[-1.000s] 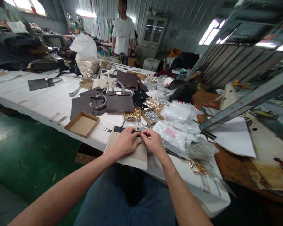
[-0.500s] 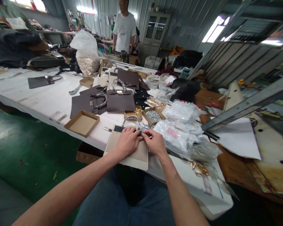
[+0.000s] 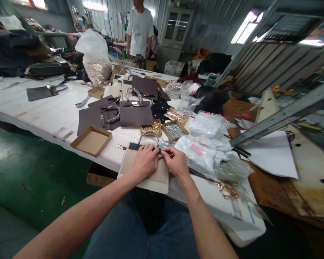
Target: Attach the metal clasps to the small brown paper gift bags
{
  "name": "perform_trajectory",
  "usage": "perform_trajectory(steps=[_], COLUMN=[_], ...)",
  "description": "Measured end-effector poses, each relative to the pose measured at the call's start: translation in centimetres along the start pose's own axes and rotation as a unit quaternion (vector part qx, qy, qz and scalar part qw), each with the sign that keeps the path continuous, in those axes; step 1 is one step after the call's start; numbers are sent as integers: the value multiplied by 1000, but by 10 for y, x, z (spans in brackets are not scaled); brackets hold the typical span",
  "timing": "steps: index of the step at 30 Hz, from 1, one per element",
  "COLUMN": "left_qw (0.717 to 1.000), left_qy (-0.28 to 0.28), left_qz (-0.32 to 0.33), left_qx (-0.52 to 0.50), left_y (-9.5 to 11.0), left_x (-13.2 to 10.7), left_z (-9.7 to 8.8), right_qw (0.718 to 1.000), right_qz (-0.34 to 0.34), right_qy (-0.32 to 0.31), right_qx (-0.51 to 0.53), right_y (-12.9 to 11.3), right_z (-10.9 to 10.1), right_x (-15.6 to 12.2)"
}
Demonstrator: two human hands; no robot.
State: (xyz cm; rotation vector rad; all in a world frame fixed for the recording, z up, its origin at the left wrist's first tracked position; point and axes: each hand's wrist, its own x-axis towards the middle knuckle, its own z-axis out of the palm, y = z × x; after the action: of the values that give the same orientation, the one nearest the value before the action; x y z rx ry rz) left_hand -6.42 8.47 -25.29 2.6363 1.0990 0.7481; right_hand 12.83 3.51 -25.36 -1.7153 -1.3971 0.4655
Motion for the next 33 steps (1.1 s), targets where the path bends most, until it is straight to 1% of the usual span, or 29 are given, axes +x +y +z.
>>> perform_trajectory(steps=[9, 17, 22, 27, 30, 33], left_qw=[1000, 1000, 1000, 1000, 1000, 1000], left_qy=[-2, 1, 4, 3, 9, 14], left_qz=[2, 7, 7, -2, -3, -3], left_qx=[-5, -10, -6, -9, -11, -9], left_y=[0, -3, -4, -3, -3, -4], left_x=[-1, -1, -1, -1, -2, -2], left_z=[-3, -1, 1, -2, -2, -1], right_qw=[1000, 1000, 998, 997, 996, 996], right_qz=[-22, -11, -54, -76, -89, -86], right_qy=[4, -19, 18, 6, 12, 10], right_qx=[14, 1, -18, -18, -24, -10], right_y=[10, 6, 6, 4, 2, 1], right_z=[4, 1, 5, 5, 4, 4], right_x=[-2, -1, -6, -4, -5, -9])
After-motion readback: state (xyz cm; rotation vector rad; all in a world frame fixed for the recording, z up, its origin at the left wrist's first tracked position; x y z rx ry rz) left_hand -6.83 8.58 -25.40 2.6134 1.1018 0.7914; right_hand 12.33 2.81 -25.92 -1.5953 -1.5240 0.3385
